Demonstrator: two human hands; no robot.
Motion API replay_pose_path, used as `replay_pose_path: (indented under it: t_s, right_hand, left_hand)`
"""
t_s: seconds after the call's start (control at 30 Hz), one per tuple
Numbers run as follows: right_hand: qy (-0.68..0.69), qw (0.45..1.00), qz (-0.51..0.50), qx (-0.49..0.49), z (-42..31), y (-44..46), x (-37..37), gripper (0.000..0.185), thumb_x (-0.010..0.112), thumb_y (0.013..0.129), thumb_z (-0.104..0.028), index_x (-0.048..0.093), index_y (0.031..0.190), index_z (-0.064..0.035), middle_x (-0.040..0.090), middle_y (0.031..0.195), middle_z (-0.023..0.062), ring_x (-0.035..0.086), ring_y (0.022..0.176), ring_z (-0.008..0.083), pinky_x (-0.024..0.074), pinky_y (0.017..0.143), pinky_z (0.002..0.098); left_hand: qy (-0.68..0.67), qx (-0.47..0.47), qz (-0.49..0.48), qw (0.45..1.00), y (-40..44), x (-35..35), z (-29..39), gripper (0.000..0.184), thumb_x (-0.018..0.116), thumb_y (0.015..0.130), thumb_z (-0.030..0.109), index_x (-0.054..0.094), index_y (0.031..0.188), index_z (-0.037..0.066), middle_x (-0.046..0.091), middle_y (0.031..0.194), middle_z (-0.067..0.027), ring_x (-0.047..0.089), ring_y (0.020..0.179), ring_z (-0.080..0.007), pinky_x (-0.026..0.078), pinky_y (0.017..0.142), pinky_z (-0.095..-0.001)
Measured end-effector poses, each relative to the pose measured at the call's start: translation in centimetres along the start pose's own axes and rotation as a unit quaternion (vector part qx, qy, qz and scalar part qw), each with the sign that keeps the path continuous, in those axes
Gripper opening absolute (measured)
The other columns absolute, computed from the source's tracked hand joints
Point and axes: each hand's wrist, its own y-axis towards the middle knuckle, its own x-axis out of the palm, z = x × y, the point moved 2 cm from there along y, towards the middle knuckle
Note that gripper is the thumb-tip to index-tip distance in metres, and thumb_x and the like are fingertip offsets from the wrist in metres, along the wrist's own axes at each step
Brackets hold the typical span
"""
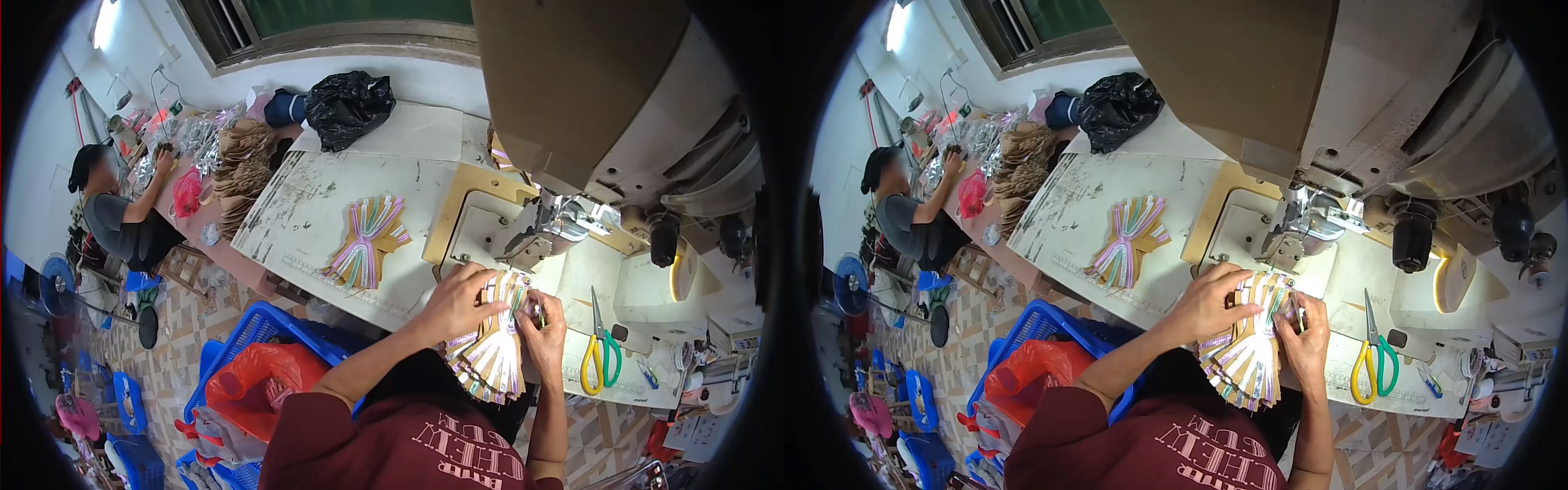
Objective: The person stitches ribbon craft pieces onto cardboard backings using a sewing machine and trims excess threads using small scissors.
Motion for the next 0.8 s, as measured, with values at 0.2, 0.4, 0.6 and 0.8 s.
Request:
replay_pose_path:
  t_s: [0.2, 0.4, 0.6, 0.8]
  right_hand:
    - [0.018, 1.000, -0.004, 0.014, 0.4, 0.1, 0.1, 0.034, 0.066, 0.064, -0.004, 0.055, 0.096, 0.0008, 0.052, 0.091, 0.0134, 0.052, 0.084, 0.0239, 0.0418, 0.074, 0.0297]
    - [0.007, 0.998, 0.060, 0.017, 0.8, 0.2, -0.5, 0.036, 0.061, 0.070, -0.006, 0.052, 0.104, 0.0019, 0.052, 0.097, 0.0157, 0.053, 0.090, 0.0254, 0.0421, 0.078, 0.0309]
    - [0.010, 0.998, 0.053, 0.029, 1.1, 0.5, -1.0, 0.031, 0.058, 0.075, -0.011, 0.053, 0.102, 0.0023, 0.052, 0.097, 0.0154, 0.054, 0.086, 0.0243, 0.0434, 0.074, 0.0302]
    - [0.066, 0.995, 0.052, 0.051, 1.2, 1.0, -1.5, 0.015, 0.057, 0.076, -0.008, 0.053, 0.085, 0.0036, 0.055, 0.083, 0.0097, 0.054, 0.074, 0.0161, 0.0431, 0.064, 0.0264]
  left_hand:
    - [0.005, -0.012, -0.015, 1.000, -0.2, 0.3, -0.1, 0.045, 0.064, 0.069, 0.026, 0.052, 0.104, 0.000, 0.049, 0.098, -0.0139, 0.049, 0.093, -0.0280, 0.039, 0.080, -0.0348]
    - [0.015, -0.023, -0.028, 0.999, -0.3, 0.6, 0.1, 0.040, 0.067, 0.068, 0.025, 0.056, 0.097, -0.001, 0.049, 0.101, -0.0143, 0.048, 0.096, -0.0281, 0.039, 0.082, -0.0346]
    - [0.017, 0.004, -0.003, 1.000, -0.3, 0.9, 0.5, 0.037, 0.068, 0.067, 0.022, 0.058, 0.096, 0.001, 0.049, 0.103, -0.0138, 0.048, 0.097, -0.0278, 0.038, 0.083, -0.0357]
    - [0.038, 0.032, 0.051, 0.997, -0.1, 1.0, 0.8, 0.026, 0.067, 0.067, 0.012, 0.057, 0.089, 0.001, 0.049, 0.104, -0.0127, 0.046, 0.096, -0.0265, 0.037, 0.083, -0.0358]
